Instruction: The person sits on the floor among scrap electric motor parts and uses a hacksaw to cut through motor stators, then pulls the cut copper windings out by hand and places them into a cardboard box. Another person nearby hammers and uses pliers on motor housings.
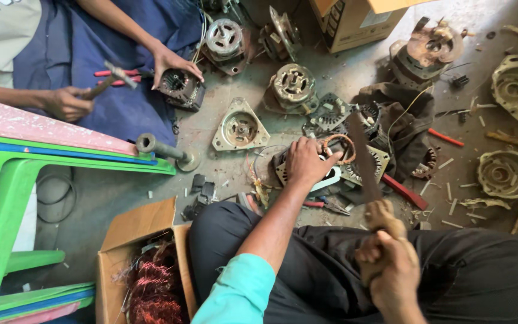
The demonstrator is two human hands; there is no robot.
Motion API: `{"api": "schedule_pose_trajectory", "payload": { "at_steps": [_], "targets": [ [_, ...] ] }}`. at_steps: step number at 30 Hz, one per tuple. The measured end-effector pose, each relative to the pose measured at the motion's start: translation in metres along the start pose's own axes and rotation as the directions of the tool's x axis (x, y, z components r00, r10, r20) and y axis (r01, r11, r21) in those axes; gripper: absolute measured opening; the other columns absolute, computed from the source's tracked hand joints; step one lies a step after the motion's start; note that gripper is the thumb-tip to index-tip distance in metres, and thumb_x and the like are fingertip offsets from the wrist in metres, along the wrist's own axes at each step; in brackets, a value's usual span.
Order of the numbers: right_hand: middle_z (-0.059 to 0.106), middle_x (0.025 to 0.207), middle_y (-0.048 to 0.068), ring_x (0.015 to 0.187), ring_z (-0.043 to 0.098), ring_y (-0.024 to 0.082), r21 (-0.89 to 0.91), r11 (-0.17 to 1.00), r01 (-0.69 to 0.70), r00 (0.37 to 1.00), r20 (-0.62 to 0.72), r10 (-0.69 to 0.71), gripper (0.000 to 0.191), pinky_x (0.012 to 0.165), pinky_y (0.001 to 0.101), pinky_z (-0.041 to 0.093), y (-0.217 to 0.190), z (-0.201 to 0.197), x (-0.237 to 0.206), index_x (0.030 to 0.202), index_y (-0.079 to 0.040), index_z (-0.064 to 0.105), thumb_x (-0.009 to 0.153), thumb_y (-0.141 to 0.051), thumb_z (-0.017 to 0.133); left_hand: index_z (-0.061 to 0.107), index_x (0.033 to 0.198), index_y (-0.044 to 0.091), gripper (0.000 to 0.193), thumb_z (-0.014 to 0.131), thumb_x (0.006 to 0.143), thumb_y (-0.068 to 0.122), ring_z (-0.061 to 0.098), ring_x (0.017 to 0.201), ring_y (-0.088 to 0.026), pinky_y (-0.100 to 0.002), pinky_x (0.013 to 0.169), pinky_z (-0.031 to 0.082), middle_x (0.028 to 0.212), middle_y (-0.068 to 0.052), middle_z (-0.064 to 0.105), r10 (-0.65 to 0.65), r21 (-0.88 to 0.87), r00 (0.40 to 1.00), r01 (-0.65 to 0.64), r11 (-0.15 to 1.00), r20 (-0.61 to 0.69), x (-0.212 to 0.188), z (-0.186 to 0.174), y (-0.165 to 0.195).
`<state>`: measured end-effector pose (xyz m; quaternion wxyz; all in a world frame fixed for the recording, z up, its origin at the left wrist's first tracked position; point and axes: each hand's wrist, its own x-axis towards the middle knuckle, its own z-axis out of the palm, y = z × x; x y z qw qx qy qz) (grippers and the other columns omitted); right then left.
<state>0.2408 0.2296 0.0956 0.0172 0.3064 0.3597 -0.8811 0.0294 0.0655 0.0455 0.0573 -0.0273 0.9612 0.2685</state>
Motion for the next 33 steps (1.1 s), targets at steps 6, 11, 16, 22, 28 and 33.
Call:
{"api": "schedule_pose_trajectory", "payload": {
  "at_steps": [6, 11, 16, 22, 28, 33],
  "targets": [
    [0.043, 0.07, 0.006, 0.066, 0.043, 0.019, -0.043, 0.993, 0.107, 0.993, -0.039, -0.109, 0.019, 0.065, 0.0394, 0.043, -0.038, -0.03, 0.0, 0.086, -0.005, 0.05, 0.102, -0.016, 0.051, 0.062, 0.113, 0.007, 0.067, 0.082, 0.069, 0.053, 0.054, 0.121, -0.035, -0.055, 0.101, 0.041, 0.121, -0.016, 0.063, -0.091, 0.063, 0.994, 0.095, 0.993, -0.066, 0.016, 0.013, 0.01],
    [0.042, 0.07, 0.004, 0.065, 0.043, 0.019, 0.032, 0.995, 0.09, 0.996, -0.001, -0.09, 0.022, 0.063, 0.0379, 0.04, -0.029, -0.039, 0.007, 0.085, -0.005, 0.049, 0.104, -0.016, 0.051, 0.073, 0.098, 0.019, 0.033, 0.08, 0.071, 0.037, 0.058, 0.123, -0.03, -0.048, 0.106, 0.043, 0.118, -0.009, 0.069, -0.076, 0.016, 0.997, 0.076, 0.997, -0.005, 0.015, 0.005, 0.006],
    [0.044, 0.072, 0.006, 0.067, 0.043, 0.017, 0.013, 0.989, 0.149, 0.985, 0.081, -0.149, 0.019, 0.066, 0.0374, 0.042, -0.028, -0.042, -0.008, 0.088, -0.003, 0.048, 0.103, -0.013, 0.05, 0.07, 0.112, 0.014, 0.033, 0.077, 0.081, 0.026, 0.073, 0.096, -0.027, -0.038, 0.087, 0.057, 0.098, -0.008, 0.076, -0.113, -0.289, 0.994, 0.11, 0.951, 0.006, 0.006, -0.018, 0.02],
    [0.046, 0.075, 0.006, 0.067, 0.042, 0.016, -0.008, 0.961, 0.278, 0.915, 0.305, -0.263, 0.015, 0.066, 0.0358, 0.039, -0.034, -0.028, -0.043, 0.104, 0.007, 0.054, 0.098, -0.005, 0.047, 0.061, 0.122, 0.01, 0.045, 0.078, 0.081, 0.016, 0.072, 0.084, -0.017, -0.033, 0.08, 0.055, 0.09, -0.006, 0.079, 0.104, -0.541, 0.99, -0.038, 0.84, 0.093, -0.033, -0.072, 0.009],
    [0.046, 0.071, 0.005, 0.061, 0.04, 0.013, -0.02, 0.969, 0.248, 0.874, 0.436, -0.215, 0.044, 0.06, 0.0308, 0.036, -0.024, -0.004, -0.075, 0.137, 0.008, 0.059, 0.096, -0.004, 0.048, 0.049, 0.134, 0.013, 0.041, 0.066, 0.096, 0.01, 0.071, 0.093, -0.025, -0.039, 0.082, 0.054, 0.096, -0.009, 0.074, 0.189, -0.354, 0.981, -0.159, 0.922, 0.051, -0.09, -0.107, -0.038],
    [0.045, 0.073, 0.007, 0.066, 0.041, 0.016, -0.04, 0.982, 0.183, 0.903, 0.402, -0.152, 0.016, 0.063, 0.0333, 0.036, -0.008, 0.013, -0.078, 0.104, 0.009, 0.053, 0.099, -0.006, 0.05, 0.057, 0.13, 0.013, 0.039, 0.064, 0.092, 0.011, 0.074, 0.094, -0.025, -0.039, 0.084, 0.055, 0.1, -0.01, 0.076, 0.111, -0.403, 0.988, -0.059, 0.913, 0.106, -0.093, -0.093, -0.048]
  ]
}}
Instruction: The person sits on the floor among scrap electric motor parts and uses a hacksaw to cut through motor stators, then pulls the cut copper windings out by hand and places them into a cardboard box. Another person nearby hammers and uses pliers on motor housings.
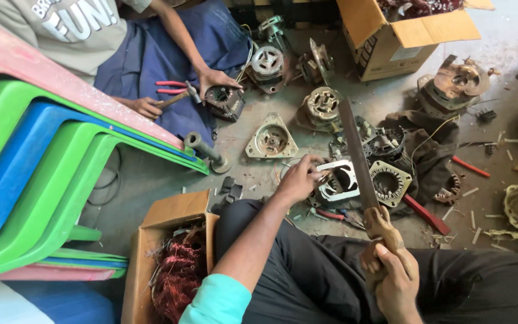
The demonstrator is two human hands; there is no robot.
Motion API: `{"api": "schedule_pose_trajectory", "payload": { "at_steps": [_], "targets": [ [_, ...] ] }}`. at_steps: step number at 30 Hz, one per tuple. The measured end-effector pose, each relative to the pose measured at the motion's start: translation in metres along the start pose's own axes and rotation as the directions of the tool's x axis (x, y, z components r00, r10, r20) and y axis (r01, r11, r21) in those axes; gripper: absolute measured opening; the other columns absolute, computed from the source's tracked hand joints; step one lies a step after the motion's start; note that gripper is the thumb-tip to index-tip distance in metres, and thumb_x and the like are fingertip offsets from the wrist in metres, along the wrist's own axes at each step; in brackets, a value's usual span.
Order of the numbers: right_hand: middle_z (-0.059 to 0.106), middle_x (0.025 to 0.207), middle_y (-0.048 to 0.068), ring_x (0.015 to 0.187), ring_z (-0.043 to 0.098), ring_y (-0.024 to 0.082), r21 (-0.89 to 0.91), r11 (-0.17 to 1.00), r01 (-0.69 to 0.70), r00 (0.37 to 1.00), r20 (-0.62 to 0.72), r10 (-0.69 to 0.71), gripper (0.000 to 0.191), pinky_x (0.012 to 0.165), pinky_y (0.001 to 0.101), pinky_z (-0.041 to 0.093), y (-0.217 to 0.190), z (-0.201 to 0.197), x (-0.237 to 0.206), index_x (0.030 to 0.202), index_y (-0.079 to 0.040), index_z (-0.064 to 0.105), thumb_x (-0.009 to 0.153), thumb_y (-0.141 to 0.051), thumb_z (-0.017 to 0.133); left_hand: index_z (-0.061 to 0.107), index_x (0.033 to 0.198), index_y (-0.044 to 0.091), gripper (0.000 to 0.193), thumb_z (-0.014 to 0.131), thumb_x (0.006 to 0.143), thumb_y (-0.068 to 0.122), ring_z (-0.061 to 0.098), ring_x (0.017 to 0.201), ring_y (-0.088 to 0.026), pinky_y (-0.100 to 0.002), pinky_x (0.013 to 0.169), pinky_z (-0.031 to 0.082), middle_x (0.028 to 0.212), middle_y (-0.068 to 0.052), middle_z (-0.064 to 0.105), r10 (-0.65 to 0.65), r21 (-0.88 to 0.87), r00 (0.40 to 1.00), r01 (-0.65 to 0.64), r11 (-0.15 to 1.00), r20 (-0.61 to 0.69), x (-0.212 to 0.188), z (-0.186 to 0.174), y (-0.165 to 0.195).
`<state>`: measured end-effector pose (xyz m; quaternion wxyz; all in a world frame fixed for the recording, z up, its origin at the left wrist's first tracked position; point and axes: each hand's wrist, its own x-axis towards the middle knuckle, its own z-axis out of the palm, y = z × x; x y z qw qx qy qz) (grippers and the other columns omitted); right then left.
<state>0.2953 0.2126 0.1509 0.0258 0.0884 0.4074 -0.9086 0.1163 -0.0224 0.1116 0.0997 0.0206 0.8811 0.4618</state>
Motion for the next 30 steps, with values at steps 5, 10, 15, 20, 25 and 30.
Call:
{"api": "schedule_pose_trajectory", "payload": {
  "at_steps": [5, 10, 15, 20, 25, 30],
  "targets": [
    [0.044, 0.071, 0.006, 0.066, 0.042, 0.016, 0.103, 0.994, -0.02, 0.999, -0.048, 0.025, 0.012, 0.064, 0.0345, 0.038, 0.003, 0.006, 0.019, 0.099, 0.003, 0.053, 0.097, -0.008, 0.049, 0.065, 0.122, 0.011, 0.031, 0.072, 0.092, 0.018, 0.073, 0.094, -0.026, -0.036, 0.085, 0.055, 0.099, -0.012, 0.076, -0.01, -0.1, 0.997, 0.017, 0.995, 0.075, 0.012, 0.012, 0.0],
    [0.042, 0.069, 0.004, 0.064, 0.041, 0.016, 0.123, 0.991, -0.051, 0.995, -0.074, 0.06, 0.01, 0.061, 0.035, 0.039, 0.016, 0.015, 0.051, 0.093, 0.0, 0.052, 0.099, -0.008, 0.051, 0.075, 0.11, 0.009, 0.023, 0.062, 0.1, 0.025, 0.077, 0.093, -0.025, -0.037, 0.086, 0.057, 0.096, -0.011, 0.079, -0.037, 0.043, 0.989, 0.032, 0.999, 0.141, 0.018, 0.012, 0.001],
    [0.045, 0.069, 0.004, 0.061, 0.044, 0.016, 0.017, 1.0, -0.02, 0.998, -0.055, 0.02, 0.015, 0.058, 0.0339, 0.039, 0.031, -0.001, 0.072, 0.088, 0.001, 0.051, 0.099, -0.008, 0.054, 0.073, 0.114, 0.005, 0.023, 0.063, 0.097, 0.017, 0.067, 0.102, -0.04, -0.049, 0.088, 0.053, 0.105, -0.021, 0.073, 0.149, 0.222, 0.989, -0.144, 0.964, -0.007, 0.019, 0.026, -0.007],
    [0.05, 0.07, 0.005, 0.061, 0.045, 0.012, -0.198, 0.979, -0.04, 0.998, -0.045, 0.032, 0.013, 0.056, 0.0275, 0.036, 0.04, -0.011, 0.094, 0.102, 0.006, 0.06, 0.098, -0.006, 0.056, 0.07, 0.117, 0.007, 0.038, 0.049, 0.086, 0.0, 0.072, 0.104, -0.037, -0.047, 0.09, 0.055, 0.107, -0.019, 0.075, 0.025, 0.156, 0.995, -0.039, 0.987, 0.091, 0.029, 0.037, -0.018],
    [0.054, 0.074, 0.001, 0.061, 0.047, 0.009, -0.253, 0.965, -0.066, 0.996, -0.078, 0.047, 0.032, 0.054, 0.0245, 0.038, 0.06, -0.007, 0.106, 0.123, 0.001, 0.064, 0.092, -0.006, 0.058, 0.064, 0.119, -0.001, 0.033, 0.047, 0.091, -0.003, 0.068, 0.114, -0.04, -0.047, 0.094, 0.054, 0.113, -0.024, 0.072, 0.119, 0.129, 0.99, -0.128, 0.983, 0.076, 0.044, 0.032, -0.028],
    [0.054, 0.072, 0.001, 0.061, 0.045, 0.008, -0.376, 0.925, -0.056, 0.997, -0.066, 0.034, 0.023, 0.054, 0.0244, 0.035, 0.071, -0.02, 0.108, 0.113, 0.006, 0.065, 0.096, -0.009, 0.062, 0.062, 0.122, -0.003, 0.041, 0.045, 0.084, -0.005, 0.062, 0.115, -0.045, -0.05, 0.098, 0.05, 0.117, -0.028, 0.066, 0.231, 0.181, 0.972, -0.235, 0.955, 0.045, 0.048, 0.033, -0.038]
  ]
}}
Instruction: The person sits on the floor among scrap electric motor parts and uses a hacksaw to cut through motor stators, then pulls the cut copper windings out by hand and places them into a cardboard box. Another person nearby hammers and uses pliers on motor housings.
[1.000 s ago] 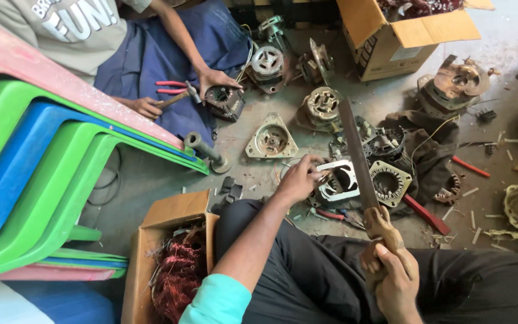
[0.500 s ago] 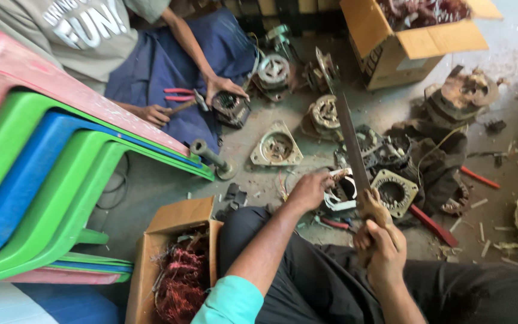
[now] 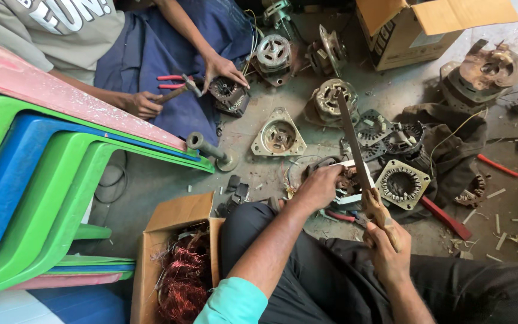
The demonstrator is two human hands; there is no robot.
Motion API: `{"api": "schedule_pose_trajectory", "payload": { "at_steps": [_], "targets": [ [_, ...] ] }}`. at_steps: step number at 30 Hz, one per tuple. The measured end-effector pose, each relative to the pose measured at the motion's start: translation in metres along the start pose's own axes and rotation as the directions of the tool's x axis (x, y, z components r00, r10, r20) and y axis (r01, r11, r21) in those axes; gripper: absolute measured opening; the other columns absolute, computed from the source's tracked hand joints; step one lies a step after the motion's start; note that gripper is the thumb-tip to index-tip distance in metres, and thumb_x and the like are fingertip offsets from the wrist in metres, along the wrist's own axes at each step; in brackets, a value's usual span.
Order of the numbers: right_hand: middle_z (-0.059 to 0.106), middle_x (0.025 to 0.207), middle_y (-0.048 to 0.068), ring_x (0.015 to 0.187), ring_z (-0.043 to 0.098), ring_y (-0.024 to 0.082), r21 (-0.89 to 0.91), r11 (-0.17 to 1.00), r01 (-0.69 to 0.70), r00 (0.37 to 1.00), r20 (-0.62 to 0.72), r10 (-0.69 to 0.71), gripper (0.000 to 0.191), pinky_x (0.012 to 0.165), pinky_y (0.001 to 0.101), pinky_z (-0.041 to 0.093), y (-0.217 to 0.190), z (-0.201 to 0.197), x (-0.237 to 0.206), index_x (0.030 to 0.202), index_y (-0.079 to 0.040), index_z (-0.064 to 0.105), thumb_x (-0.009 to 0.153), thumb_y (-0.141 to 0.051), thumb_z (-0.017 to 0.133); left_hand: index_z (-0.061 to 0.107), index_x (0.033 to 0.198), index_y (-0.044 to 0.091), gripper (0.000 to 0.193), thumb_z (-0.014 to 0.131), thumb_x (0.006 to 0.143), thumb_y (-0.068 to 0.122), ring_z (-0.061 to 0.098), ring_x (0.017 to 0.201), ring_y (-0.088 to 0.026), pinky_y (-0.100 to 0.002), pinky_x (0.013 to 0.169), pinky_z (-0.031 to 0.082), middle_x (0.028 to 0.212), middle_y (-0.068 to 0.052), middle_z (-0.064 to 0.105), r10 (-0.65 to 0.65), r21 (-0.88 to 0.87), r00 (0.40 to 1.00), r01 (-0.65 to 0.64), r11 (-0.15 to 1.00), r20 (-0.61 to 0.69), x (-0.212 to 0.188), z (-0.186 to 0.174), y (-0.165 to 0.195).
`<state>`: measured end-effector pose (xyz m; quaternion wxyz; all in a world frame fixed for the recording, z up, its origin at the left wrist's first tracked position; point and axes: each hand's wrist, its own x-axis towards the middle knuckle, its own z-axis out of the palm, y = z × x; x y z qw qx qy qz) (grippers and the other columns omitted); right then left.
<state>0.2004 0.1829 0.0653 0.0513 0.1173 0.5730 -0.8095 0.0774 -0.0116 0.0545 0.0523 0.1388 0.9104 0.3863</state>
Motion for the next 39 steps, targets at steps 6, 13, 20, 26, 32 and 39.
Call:
{"api": "schedule_pose_trajectory", "payload": {
  "at_steps": [6, 13, 20, 26, 32, 39],
  "targets": [
    [0.054, 0.072, 0.001, 0.062, 0.045, 0.007, -0.117, 0.992, 0.036, 0.999, 0.04, -0.032, 0.019, 0.054, 0.0235, 0.035, 0.001, 0.008, 0.001, 0.105, 0.006, 0.066, 0.096, -0.01, 0.063, 0.062, 0.114, -0.005, 0.033, 0.045, 0.086, -0.004, 0.062, 0.112, -0.046, -0.051, 0.098, 0.048, 0.112, -0.029, 0.066, 0.02, 0.101, 1.0, -0.018, 0.995, -0.018, 0.007, -0.011, -0.002],
    [0.055, 0.071, 0.002, 0.061, 0.046, 0.009, -0.002, 1.0, -0.028, 0.999, -0.022, 0.028, 0.022, 0.054, 0.0249, 0.035, 0.001, 0.007, 0.0, 0.112, 0.007, 0.065, 0.095, -0.007, 0.061, 0.063, 0.117, -0.003, 0.037, 0.045, 0.084, -0.005, 0.063, 0.11, -0.044, -0.05, 0.095, 0.049, 0.113, -0.028, 0.067, -0.009, 0.051, 0.999, 0.007, 0.999, 0.042, 0.002, -0.008, 0.005],
    [0.055, 0.074, 0.002, 0.061, 0.047, 0.009, 0.13, 0.991, 0.018, 1.0, -0.018, -0.016, 0.018, 0.054, 0.0243, 0.037, 0.01, -0.003, -0.008, 0.11, 0.007, 0.063, 0.096, -0.003, 0.058, 0.064, 0.12, -0.001, 0.044, 0.043, 0.082, -0.01, 0.066, 0.111, -0.04, -0.047, 0.099, 0.049, 0.116, -0.026, 0.068, -0.041, 0.034, 0.998, 0.039, 0.999, 0.053, -0.002, 0.002, 0.01],
    [0.054, 0.072, 0.002, 0.06, 0.045, 0.008, 0.096, 0.995, 0.038, 0.999, -0.033, -0.035, 0.017, 0.053, 0.0239, 0.036, 0.012, -0.006, -0.011, 0.108, 0.006, 0.063, 0.096, -0.004, 0.057, 0.066, 0.124, 0.0, 0.044, 0.047, 0.084, -0.008, 0.065, 0.116, -0.041, -0.047, 0.101, 0.05, 0.119, -0.025, 0.069, 0.003, 0.039, 1.0, -0.003, 0.999, 0.005, 0.001, 0.003, 0.015],
    [0.055, 0.072, 0.004, 0.062, 0.047, 0.009, 0.081, 0.997, 0.018, 0.999, -0.03, -0.016, 0.015, 0.055, 0.0257, 0.037, 0.021, -0.016, -0.012, 0.097, 0.008, 0.058, 0.099, -0.006, 0.059, 0.067, 0.125, 0.005, 0.044, 0.048, 0.086, -0.005, 0.065, 0.115, -0.039, -0.046, 0.099, 0.05, 0.12, -0.02, 0.07, -0.091, -0.009, 0.994, 0.092, 0.996, 0.058, 0.005, 0.003, 0.023],
    [0.055, 0.07, 0.003, 0.059, 0.046, 0.009, 0.076, 0.997, -0.021, 0.997, -0.069, 0.026, 0.019, 0.053, 0.0255, 0.037, 0.023, -0.008, -0.013, 0.108, 0.006, 0.064, 0.095, -0.006, 0.058, 0.07, 0.118, 0.004, 0.027, 0.061, 0.093, 0.01, 0.067, 0.107, -0.037, -0.047, 0.095, 0.051, 0.11, -0.019, 0.071, -0.022, 0.061, 1.0, 0.021, 0.998, 0.005, 0.005, 0.002, 0.019]
  ]
}}
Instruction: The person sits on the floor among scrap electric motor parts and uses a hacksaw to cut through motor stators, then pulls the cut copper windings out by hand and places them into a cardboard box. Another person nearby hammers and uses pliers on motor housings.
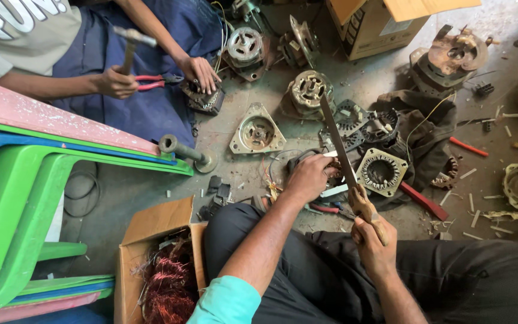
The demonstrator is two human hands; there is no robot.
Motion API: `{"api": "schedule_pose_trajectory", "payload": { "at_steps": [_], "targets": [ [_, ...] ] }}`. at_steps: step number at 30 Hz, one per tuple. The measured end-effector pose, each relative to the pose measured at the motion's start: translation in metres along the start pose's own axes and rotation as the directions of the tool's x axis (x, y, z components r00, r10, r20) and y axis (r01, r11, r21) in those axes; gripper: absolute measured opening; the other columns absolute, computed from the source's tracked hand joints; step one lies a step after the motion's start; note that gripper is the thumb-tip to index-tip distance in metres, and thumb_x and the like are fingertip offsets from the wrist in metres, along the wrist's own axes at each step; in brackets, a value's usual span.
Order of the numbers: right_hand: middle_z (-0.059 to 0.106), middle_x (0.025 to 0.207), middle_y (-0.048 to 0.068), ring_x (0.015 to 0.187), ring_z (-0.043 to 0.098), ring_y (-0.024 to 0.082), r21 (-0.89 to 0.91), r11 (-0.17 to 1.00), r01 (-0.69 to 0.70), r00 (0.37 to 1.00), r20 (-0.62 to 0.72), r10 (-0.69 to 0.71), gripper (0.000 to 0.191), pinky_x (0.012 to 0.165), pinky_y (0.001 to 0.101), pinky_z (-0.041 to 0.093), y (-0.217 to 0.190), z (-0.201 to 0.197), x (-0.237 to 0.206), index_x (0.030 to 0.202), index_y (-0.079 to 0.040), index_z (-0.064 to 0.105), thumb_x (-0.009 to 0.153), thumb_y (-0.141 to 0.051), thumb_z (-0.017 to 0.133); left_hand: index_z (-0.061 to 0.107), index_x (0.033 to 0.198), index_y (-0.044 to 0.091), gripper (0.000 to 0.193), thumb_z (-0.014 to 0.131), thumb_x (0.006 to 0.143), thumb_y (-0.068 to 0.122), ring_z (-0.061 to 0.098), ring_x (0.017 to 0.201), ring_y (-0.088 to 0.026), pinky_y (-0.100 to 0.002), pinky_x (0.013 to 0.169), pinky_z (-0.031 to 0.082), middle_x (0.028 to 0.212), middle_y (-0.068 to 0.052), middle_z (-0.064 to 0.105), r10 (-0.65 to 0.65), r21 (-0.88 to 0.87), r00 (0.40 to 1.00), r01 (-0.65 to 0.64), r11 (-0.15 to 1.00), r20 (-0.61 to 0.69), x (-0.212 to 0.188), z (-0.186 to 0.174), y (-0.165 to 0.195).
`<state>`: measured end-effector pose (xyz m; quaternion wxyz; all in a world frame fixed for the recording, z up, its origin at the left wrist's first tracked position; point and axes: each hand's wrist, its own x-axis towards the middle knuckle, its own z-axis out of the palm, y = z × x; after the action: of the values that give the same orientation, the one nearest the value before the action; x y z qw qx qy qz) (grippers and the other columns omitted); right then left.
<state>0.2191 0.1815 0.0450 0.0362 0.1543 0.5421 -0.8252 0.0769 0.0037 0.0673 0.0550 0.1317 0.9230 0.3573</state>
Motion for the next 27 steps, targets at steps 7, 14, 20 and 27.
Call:
{"api": "schedule_pose_trajectory", "payload": {
  "at_steps": [7, 14, 20, 27],
  "targets": [
    [0.054, 0.071, 0.003, 0.061, 0.046, 0.01, -0.037, 0.998, 0.048, 0.998, -0.026, -0.049, 0.011, 0.054, 0.0257, 0.037, 0.0, 0.012, 0.004, 0.098, 0.005, 0.061, 0.098, -0.005, 0.059, 0.067, 0.107, 0.003, 0.022, 0.057, 0.087, 0.004, 0.068, 0.099, -0.037, -0.048, 0.089, 0.053, 0.102, -0.017, 0.072, 0.088, 0.199, 0.993, -0.071, 0.977, -0.08, 0.004, 0.019, -0.004],
    [0.054, 0.07, 0.003, 0.058, 0.046, 0.01, -0.027, 0.998, 0.054, 0.996, -0.065, -0.056, 0.013, 0.052, 0.0262, 0.035, 0.002, 0.024, 0.02, 0.092, 0.005, 0.058, 0.1, -0.005, 0.061, 0.066, 0.098, 0.005, 0.015, 0.055, 0.088, 0.002, 0.069, 0.099, -0.037, -0.049, 0.088, 0.053, 0.097, -0.016, 0.072, 0.047, 0.157, 0.991, -0.026, 0.987, -0.128, 0.006, 0.02, -0.003],
    [0.053, 0.066, 0.001, 0.054, 0.046, 0.008, -0.138, 0.99, 0.006, 0.997, -0.074, -0.016, 0.02, 0.048, 0.025, 0.036, -0.018, 0.029, -0.019, 0.111, 0.005, 0.065, 0.1, -0.009, 0.057, 0.069, 0.097, 0.005, 0.018, 0.057, 0.085, 0.001, 0.069, 0.098, -0.036, -0.048, 0.088, 0.053, 0.096, -0.016, 0.073, -0.023, 0.147, 0.994, 0.039, 0.988, -0.109, 0.006, 0.015, 0.002],
    [0.052, 0.065, 0.001, 0.051, 0.042, 0.009, -0.1, 0.991, -0.087, 0.984, -0.162, 0.07, 0.016, 0.045, 0.0257, 0.031, -0.013, 0.022, -0.035, 0.107, 0.001, 0.064, 0.096, -0.01, 0.058, 0.071, 0.104, 0.006, 0.027, 0.056, 0.084, -0.002, 0.069, 0.1, -0.035, -0.046, 0.092, 0.054, 0.101, -0.016, 0.073, 0.081, 0.155, 0.989, -0.061, 0.986, -0.127, 0.002, 0.017, 0.001]
  ]
}}
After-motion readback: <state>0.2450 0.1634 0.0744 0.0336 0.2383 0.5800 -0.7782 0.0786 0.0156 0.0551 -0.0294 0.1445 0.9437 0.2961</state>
